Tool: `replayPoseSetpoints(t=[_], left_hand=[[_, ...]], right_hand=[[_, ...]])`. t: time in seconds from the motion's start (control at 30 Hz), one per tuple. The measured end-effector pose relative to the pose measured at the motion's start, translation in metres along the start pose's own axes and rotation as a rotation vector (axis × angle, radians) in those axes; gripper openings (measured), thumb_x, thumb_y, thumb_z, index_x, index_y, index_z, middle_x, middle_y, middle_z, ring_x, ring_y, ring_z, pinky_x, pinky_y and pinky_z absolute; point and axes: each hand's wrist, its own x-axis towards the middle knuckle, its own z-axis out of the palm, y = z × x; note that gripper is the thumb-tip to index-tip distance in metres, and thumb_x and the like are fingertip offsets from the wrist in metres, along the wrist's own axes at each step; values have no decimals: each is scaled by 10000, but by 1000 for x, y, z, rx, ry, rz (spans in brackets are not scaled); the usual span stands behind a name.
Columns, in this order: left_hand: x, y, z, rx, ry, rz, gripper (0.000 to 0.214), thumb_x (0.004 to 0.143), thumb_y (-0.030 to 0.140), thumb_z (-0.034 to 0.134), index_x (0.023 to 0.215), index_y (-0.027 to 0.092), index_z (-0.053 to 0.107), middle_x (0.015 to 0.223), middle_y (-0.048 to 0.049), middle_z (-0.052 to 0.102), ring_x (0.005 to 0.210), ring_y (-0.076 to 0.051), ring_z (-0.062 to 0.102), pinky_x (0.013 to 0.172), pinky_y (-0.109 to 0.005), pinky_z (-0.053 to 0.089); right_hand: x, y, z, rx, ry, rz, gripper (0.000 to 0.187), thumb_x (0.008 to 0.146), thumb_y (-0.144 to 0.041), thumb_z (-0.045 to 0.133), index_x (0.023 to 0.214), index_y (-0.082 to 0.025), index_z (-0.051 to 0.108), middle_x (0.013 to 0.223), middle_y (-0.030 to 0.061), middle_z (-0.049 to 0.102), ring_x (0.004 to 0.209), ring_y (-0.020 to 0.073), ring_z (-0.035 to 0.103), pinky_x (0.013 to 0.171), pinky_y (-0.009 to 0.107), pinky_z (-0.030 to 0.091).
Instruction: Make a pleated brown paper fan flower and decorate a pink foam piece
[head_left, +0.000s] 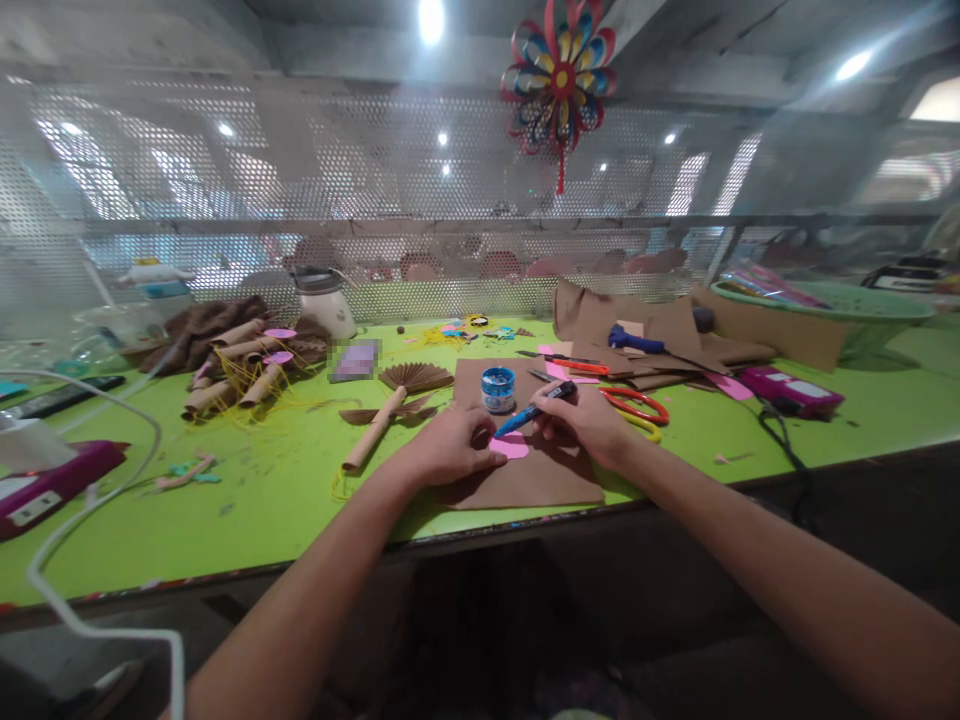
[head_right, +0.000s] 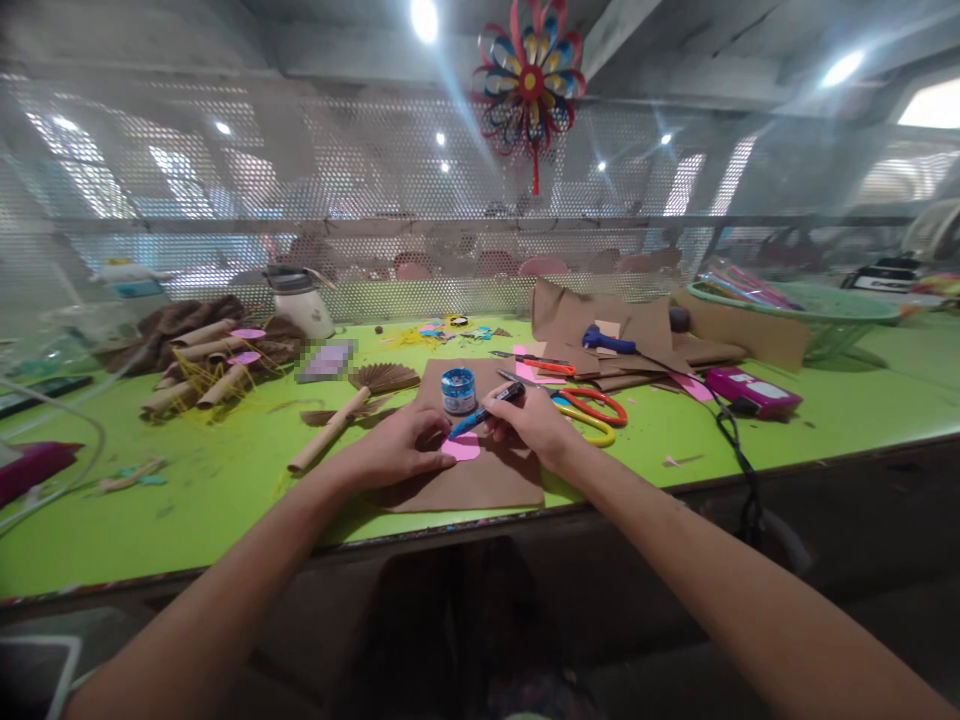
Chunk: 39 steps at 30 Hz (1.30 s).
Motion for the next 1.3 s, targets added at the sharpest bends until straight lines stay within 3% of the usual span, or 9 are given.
replayPoseSetpoints(t=[1.3], left_hand=[[0,-1,1,-9,-4,0,294,724,455,589,826,180,574,930,-57,567,826,-200,508,679,-289,385]], right_hand=[[-1,-1,0,0,17,23,185,727,-361,624,749,-187,562,598,-7,616,473,90,519,426,182,371]])
